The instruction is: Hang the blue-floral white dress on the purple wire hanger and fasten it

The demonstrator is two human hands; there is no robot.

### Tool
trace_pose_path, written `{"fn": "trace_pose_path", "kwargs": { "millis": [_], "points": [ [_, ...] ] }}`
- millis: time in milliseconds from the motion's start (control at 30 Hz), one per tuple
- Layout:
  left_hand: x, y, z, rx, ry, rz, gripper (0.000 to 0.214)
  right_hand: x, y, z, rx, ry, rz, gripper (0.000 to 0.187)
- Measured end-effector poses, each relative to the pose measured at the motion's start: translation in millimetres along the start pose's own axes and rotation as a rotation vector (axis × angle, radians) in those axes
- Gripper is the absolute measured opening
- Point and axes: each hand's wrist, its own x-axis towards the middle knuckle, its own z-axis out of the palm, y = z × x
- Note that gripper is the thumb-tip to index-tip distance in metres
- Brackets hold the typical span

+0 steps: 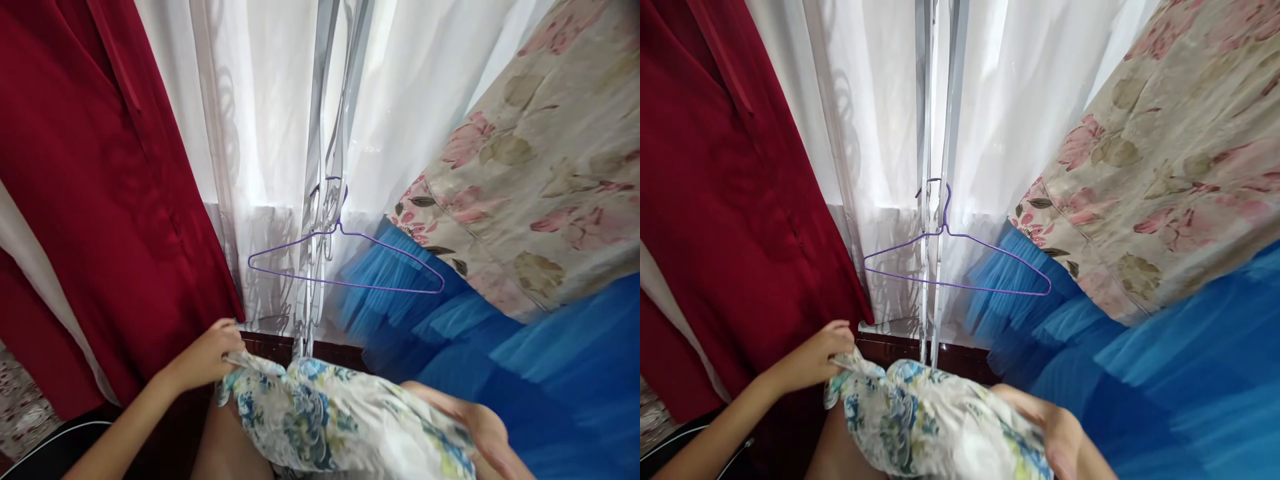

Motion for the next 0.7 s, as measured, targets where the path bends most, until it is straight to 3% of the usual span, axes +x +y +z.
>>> {"fn": "trace_pose_path", "kwargs": {
  "millis": [67, 133, 300, 433, 533, 633, 700],
  "points": [
    [8.7, -15.9, -29.7, 0.175, 0.026, -0.007, 0.013, -8.7, -20.2, 5.2, -0.044, 0.096, 0.061, 0.063],
    [21.8, -28.8, -55.5, 0.267, 0.09, -0.044, 0.021, -5.5, -35.8, 12.9, -0.162, 0.207, 0.034, 0.056],
    [64.2, -33.0, -93.2, 0.163, 0.277, -0.063, 0.029, 16.9, -58.5, 23.8, -0.361, 0.384, -0.132, 0.044],
    [86.8, -9.8, -98.1, -0.286, 0.324, 0.003, 0.025, 12.7, -75.5, 6.4, -0.361, 0.693, -0.274, 0.035],
    [95.6, 10.2, -92.4, -0.601, 0.219, -0.08, 0.026, 7.9, -88.6, -18.4, -0.504, 0.894, -0.407, 0.023],
    [103.9, 24.6, -79.8, -0.733, 0.116, -0.114, 0.026, 10.1, -98.3, -42.5, -0.726, 1.004, -0.556, 0.02],
    [109.4, 30.0, -68.6, -0.794, 0.08, -0.117, 0.026, 13.4, -104.4, -55.7, -0.874, 1.031, -0.607, 0.032]
  ]
}}
